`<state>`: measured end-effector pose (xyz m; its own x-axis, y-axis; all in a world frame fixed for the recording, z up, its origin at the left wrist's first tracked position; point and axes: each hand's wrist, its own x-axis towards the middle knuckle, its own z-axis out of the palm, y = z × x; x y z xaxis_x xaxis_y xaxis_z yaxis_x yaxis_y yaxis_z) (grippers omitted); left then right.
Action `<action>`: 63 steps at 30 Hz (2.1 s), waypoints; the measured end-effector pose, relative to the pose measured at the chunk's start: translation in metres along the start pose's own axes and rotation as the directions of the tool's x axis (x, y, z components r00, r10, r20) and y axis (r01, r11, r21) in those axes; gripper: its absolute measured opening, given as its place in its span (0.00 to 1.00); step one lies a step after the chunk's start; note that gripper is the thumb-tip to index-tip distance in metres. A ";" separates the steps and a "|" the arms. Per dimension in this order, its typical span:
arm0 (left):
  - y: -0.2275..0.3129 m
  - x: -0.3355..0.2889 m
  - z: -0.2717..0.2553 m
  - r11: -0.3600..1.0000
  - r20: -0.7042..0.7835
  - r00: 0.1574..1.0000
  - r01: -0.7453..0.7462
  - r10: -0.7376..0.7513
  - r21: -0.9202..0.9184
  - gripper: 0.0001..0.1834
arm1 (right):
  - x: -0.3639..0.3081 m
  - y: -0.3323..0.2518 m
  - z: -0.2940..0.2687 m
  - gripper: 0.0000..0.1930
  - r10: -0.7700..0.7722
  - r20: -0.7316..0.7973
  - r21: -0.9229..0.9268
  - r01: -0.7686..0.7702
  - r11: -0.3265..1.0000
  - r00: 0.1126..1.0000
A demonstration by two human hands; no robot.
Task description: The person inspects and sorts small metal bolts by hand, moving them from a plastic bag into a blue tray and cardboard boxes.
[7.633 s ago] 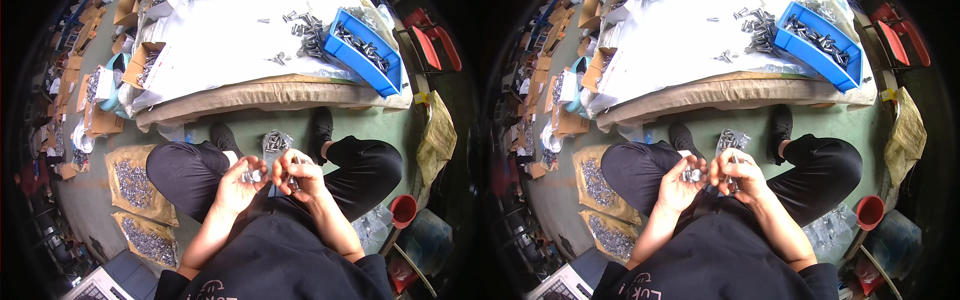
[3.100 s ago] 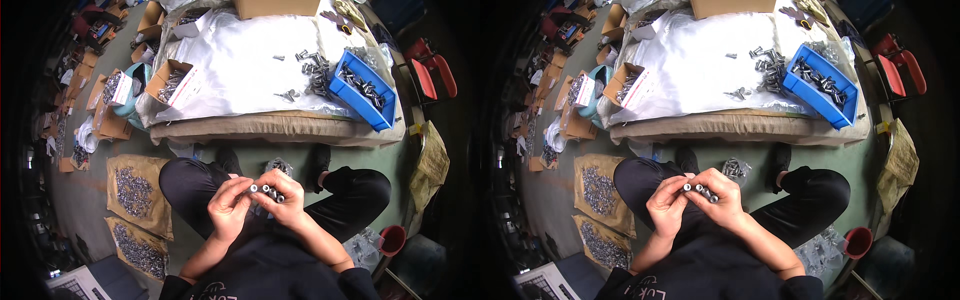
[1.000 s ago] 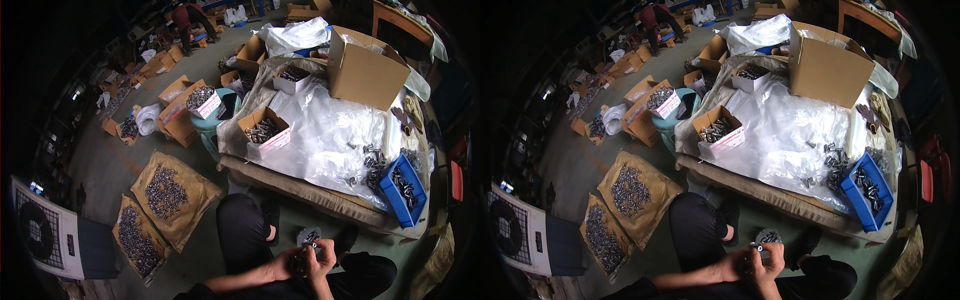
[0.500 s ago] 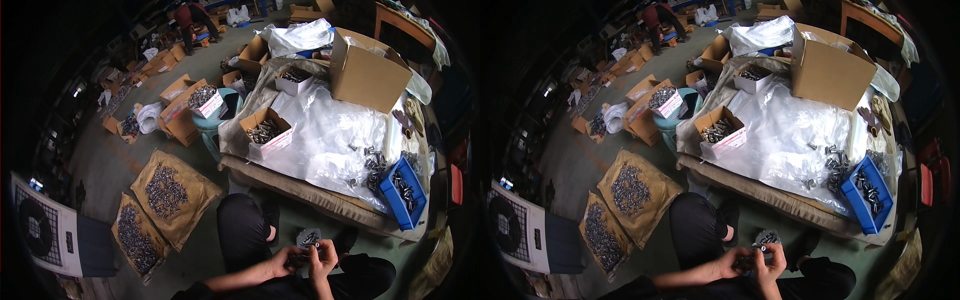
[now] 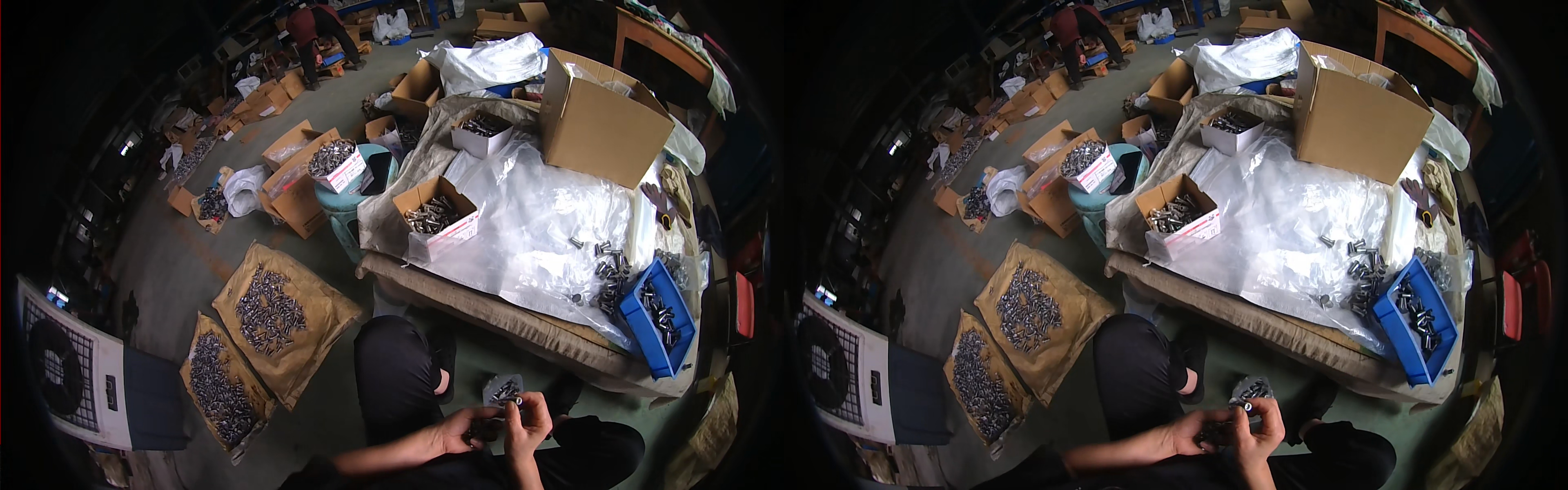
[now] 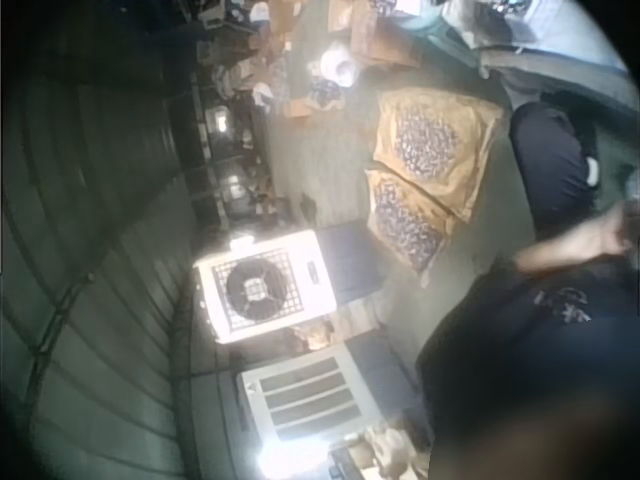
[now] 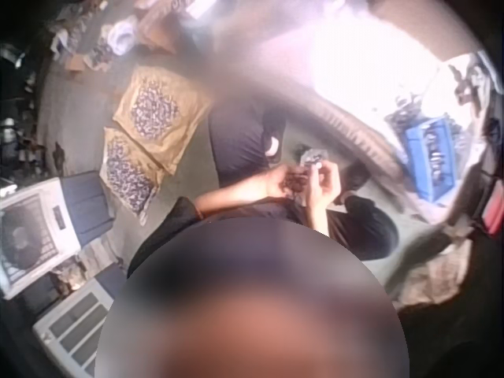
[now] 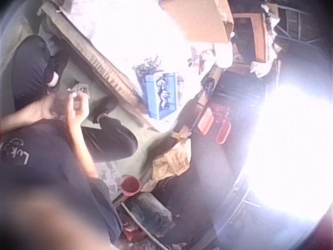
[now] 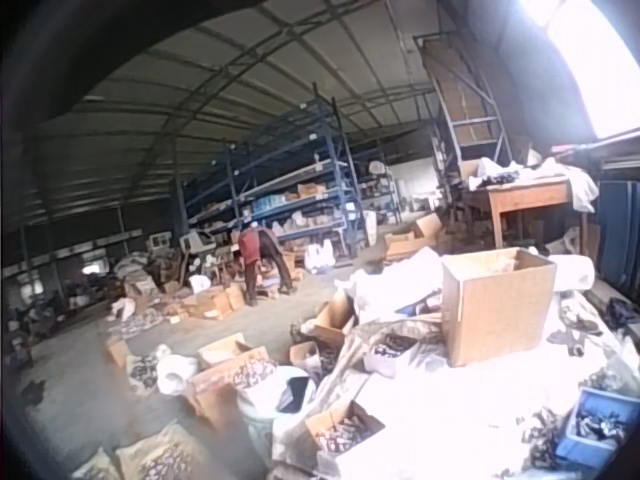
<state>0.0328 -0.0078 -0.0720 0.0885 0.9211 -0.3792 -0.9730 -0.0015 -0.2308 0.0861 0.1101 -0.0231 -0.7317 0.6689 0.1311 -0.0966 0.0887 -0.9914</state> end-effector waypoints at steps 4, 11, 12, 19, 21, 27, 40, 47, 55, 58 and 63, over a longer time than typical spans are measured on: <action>-0.004 -0.004 0.009 0.990 -0.143 0.982 -0.109 0.121 0.088 0.11 | -0.001 0.000 -0.001 0.06 -0.012 -0.002 -0.027 0.012 1.000 1.000; -0.005 -0.005 0.009 0.990 -0.134 0.986 -0.083 0.099 0.118 0.10 | -0.002 0.003 -0.001 0.06 0.006 -0.003 -0.004 -0.006 1.000 1.000; -0.005 -0.004 0.008 0.989 -0.133 0.986 -0.085 0.101 0.118 0.10 | -0.002 0.003 -0.001 0.06 0.007 -0.009 0.000 -0.007 1.000 1.000; -0.004 -0.003 0.014 0.991 -0.198 0.976 -0.072 0.093 0.109 0.10 | -0.002 0.004 -0.002 0.06 0.021 0.004 0.008 -0.021 1.000 1.000; -0.006 -0.002 0.010 0.988 -0.227 0.966 -0.099 0.124 0.118 0.11 | -0.005 0.006 -0.005 0.06 0.018 0.082 -0.015 -0.017 1.000 0.996; -0.007 0.002 0.003 0.992 -0.178 0.982 -0.037 0.058 0.118 0.11 | -0.008 0.010 -0.004 0.04 0.024 0.015 -0.066 -0.023 0.998 1.000; -0.008 0.002 0.001 0.993 -0.151 0.988 -0.015 0.034 0.121 0.09 | -0.007 -0.006 0.001 0.03 0.061 0.019 -0.075 -0.059 0.995 0.998; -0.009 0.001 0.001 0.991 -0.168 0.986 -0.002 0.025 0.136 0.10 | -0.009 -0.003 -0.001 0.04 0.083 0.035 -0.092 -0.080 0.993 0.996; -0.010 0.022 -0.034 0.990 -0.114 0.993 -0.007 0.023 0.140 0.11 | -0.011 0.001 -0.004 0.04 0.090 0.058 -0.078 -0.085 0.993 0.994; -0.010 0.022 -0.036 0.991 -0.113 0.993 -0.003 0.018 0.131 0.11 | -0.012 0.006 -0.005 0.04 0.095 0.067 -0.072 -0.091 0.993 0.993; -0.010 0.023 -0.037 0.992 -0.166 0.986 0.002 0.019 0.129 0.11 | -0.011 0.003 -0.004 0.04 0.121 0.060 -0.031 -0.119 0.992 0.991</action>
<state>0.0520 -0.0007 -0.1115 0.1040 0.8435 -0.5270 -0.9922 0.0510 -0.1141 0.0967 0.1056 -0.0281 -0.7771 0.6293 0.0104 0.0120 0.0313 -0.9994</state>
